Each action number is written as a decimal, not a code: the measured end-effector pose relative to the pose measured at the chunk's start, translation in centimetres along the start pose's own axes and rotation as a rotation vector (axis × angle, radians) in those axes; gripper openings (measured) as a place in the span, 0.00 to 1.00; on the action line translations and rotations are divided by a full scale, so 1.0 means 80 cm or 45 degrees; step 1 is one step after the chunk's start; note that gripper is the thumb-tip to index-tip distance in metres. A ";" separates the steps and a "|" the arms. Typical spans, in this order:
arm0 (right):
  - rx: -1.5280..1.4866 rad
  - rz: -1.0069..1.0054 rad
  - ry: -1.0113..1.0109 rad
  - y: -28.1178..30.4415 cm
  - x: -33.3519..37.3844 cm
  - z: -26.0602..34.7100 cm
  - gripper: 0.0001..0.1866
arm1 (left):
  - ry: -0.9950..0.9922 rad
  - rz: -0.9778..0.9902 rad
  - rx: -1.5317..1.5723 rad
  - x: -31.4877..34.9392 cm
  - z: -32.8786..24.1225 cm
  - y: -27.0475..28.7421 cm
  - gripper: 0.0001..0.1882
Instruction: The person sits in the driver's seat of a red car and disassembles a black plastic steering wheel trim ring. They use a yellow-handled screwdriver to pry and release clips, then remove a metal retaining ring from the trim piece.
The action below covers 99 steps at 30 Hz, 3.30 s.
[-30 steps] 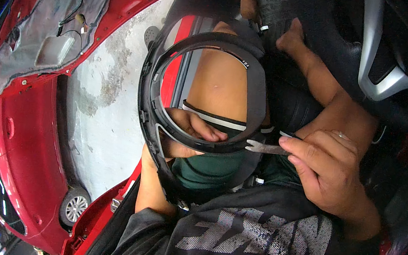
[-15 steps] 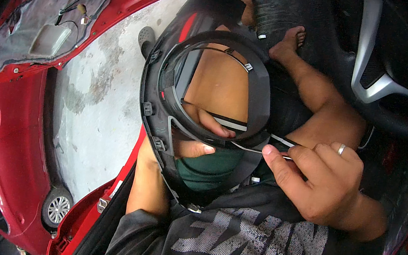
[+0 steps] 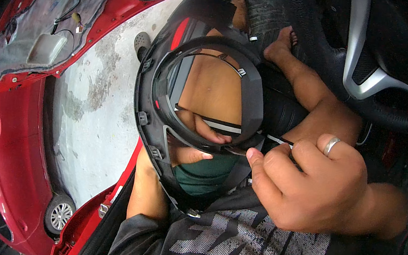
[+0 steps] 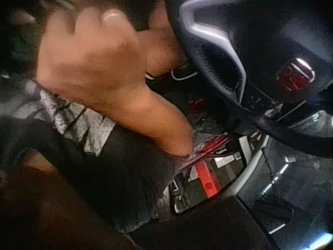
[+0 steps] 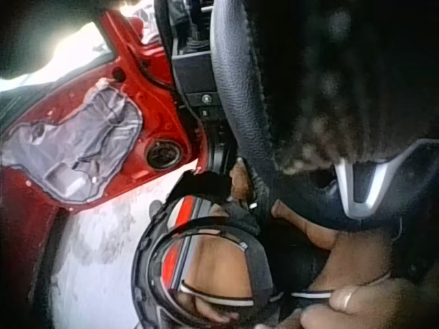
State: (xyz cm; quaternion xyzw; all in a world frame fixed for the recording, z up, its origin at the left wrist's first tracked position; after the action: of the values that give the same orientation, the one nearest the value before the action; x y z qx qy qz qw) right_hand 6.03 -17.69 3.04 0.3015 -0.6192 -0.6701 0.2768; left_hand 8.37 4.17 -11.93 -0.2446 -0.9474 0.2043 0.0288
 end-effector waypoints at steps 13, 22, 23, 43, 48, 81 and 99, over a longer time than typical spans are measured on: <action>-0.140 -0.099 -0.068 -0.005 0.011 -0.040 0.09 | -0.058 -0.037 0.003 0.007 0.006 0.008 0.17; -0.023 -0.138 -0.019 -0.016 0.014 -0.001 0.09 | -0.018 -0.038 -0.044 0.002 0.004 0.002 0.16; -0.011 -0.133 -0.010 -0.015 0.012 0.001 0.08 | -0.010 -0.045 -0.040 0.002 0.004 0.001 0.16; -0.246 -0.193 -0.096 -0.036 0.026 -0.045 0.06 | 0.048 -0.094 0.118 0.012 0.025 0.019 0.15; -0.223 -0.229 -0.121 -0.061 0.035 -0.056 0.04 | -0.025 -0.044 0.236 0.016 0.051 0.033 0.19; -0.275 -0.259 0.006 -0.052 0.032 -0.071 0.06 | -0.104 -0.166 0.395 0.017 0.048 0.008 0.17; -0.172 -0.385 0.137 -0.027 -0.013 -0.055 0.11 | 0.111 -0.371 0.122 0.007 0.023 -0.021 0.17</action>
State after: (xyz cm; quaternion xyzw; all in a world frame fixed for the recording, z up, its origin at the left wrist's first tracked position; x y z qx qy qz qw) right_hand 10.03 -19.68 0.72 0.4073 -0.5045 -0.7272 0.2252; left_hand 6.85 2.38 -12.95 -0.1117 -0.9599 0.2321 0.1106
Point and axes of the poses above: each hand's wrist, its own x-axis away from the middle knuckle, its own y-axis out of the back of the hand, z = x × y, the point moved 3 cm from there along -x, towards the middle knuckle, and after that the axes turned 6 degrees about -y, right-handed, at the moved point
